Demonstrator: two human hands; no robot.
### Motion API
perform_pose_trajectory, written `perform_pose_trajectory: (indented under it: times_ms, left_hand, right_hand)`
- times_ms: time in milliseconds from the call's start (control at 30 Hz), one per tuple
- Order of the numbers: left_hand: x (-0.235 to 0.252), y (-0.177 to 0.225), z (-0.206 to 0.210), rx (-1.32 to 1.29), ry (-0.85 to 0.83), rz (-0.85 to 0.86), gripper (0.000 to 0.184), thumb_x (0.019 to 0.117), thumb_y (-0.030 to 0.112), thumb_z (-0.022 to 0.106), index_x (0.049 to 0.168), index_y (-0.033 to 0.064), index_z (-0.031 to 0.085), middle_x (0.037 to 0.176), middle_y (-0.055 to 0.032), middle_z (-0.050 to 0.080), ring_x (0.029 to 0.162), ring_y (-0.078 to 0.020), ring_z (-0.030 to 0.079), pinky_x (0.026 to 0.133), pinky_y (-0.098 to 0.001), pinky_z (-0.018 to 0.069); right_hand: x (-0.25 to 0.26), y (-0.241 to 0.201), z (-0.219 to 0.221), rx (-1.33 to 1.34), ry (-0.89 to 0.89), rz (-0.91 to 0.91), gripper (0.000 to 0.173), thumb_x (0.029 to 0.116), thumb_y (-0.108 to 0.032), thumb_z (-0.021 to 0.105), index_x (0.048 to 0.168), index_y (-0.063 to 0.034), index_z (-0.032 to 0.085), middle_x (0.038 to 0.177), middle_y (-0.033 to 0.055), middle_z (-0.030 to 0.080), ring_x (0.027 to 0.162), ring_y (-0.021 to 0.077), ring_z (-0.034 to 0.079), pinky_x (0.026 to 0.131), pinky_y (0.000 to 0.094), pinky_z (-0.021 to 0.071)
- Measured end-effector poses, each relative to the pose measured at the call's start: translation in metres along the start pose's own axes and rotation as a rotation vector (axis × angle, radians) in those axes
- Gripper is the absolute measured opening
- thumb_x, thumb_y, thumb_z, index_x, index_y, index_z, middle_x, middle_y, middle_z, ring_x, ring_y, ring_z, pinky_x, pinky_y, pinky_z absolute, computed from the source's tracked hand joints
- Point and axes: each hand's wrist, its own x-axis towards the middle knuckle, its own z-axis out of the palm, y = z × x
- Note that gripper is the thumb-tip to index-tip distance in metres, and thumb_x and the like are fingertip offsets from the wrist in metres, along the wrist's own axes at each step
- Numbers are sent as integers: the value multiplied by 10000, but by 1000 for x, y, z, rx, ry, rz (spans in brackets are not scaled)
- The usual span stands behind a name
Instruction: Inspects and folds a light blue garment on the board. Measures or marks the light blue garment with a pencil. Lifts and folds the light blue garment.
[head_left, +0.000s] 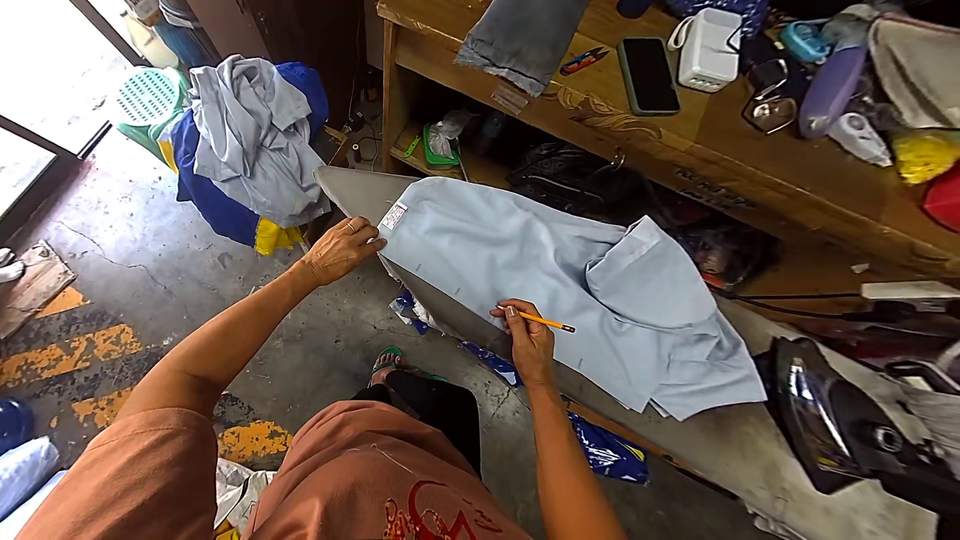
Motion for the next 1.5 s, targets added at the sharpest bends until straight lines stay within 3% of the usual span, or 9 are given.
perform_pose_trajectory:
  times_ms: [100, 267, 367, 533, 833, 967, 1100, 1233, 1500]
  left_hand:
    - [-1, 2, 2, -32, 0, -51, 344, 1074, 316, 509, 1224, 106, 736, 1154, -143, 696, 1162, -337, 624, 1008, -440, 503]
    - [26, 48, -10, 24, -34, -290, 234, 1015, 174, 563, 1111, 41, 731, 1258, -197, 658, 1234, -413, 580, 1050, -564, 452]
    - [40, 100, 4, -43, -13, -325, 265, 986, 172, 594, 1178, 44, 722, 1265, -198, 657, 1225, -397, 594, 1036, -572, 465]
    - [49, 173, 51, -190, -51, -265, 495, 1028, 493, 511, 1423, 214, 616, 1389, -131, 623, 1335, -324, 551, 1144, -536, 398]
    - [35, 183, 66, -146, -98, -331, 676, 989, 664, 441, 1557, 297, 453, 1555, -90, 498, 1472, -303, 420, 1218, -608, 249]
    - [38, 191, 63, -188, -108, -388, 666, 952, 615, 531, 1529, 283, 499, 1552, -118, 496, 1474, -345, 410, 1212, -638, 234]
    - [42, 166, 58, -188, 86, -385, 334, 1062, 324, 501, 1301, 222, 711, 1298, -56, 691, 1257, -299, 602, 1090, -559, 416]
    - [52, 120, 51, -256, 128, -209, 203, 995, 82, 586, 1075, 90, 773, 1089, -110, 733, 1102, -299, 676, 975, -465, 541]
    - [55, 86, 34, -224, 37, 27, 160, 986, 47, 584, 1007, 43, 742, 1065, -139, 708, 1122, -312, 662, 974, -430, 551]
  right_hand:
    - [0, 0, 0, -13, -1, 7, 298, 1085, -217, 449, 1140, -58, 694, 962, -13, 769, 814, 16, 676, 706, 188, 527]
    - [0, 1, 1, -35, 7, 21, 304, 1086, -228, 447, 1148, -66, 697, 974, -15, 772, 823, 21, 681, 723, 205, 535]
    - [-1, 3, 2, -33, 15, 18, 299, 1087, -228, 460, 1153, -66, 702, 963, -12, 772, 831, 23, 689, 738, 203, 545]
    - [-1, 0, 1, -73, 13, 33, 307, 1082, -241, 456, 1152, -77, 705, 982, -7, 771, 863, 42, 693, 767, 240, 550]
    - [-2, -2, 2, -49, 24, 24, 294, 1079, -226, 472, 1144, -64, 709, 980, 3, 770, 868, 45, 693, 785, 238, 551]
    - [-2, 1, 1, -43, 34, 17, 290, 1078, -219, 473, 1137, -66, 712, 965, -2, 774, 843, 36, 693, 767, 231, 549]
    - [-1, 0, 1, -61, 33, 22, 297, 1081, -221, 462, 1142, -71, 711, 967, -10, 774, 840, 27, 687, 757, 225, 543]
    - [-2, 3, 1, -66, 33, 13, 301, 1082, -231, 461, 1135, -78, 715, 959, -8, 775, 827, 34, 687, 748, 237, 544]
    - [-2, 1, 2, -64, 37, 9, 299, 1080, -237, 468, 1141, -74, 711, 963, -3, 772, 847, 52, 695, 775, 262, 556]
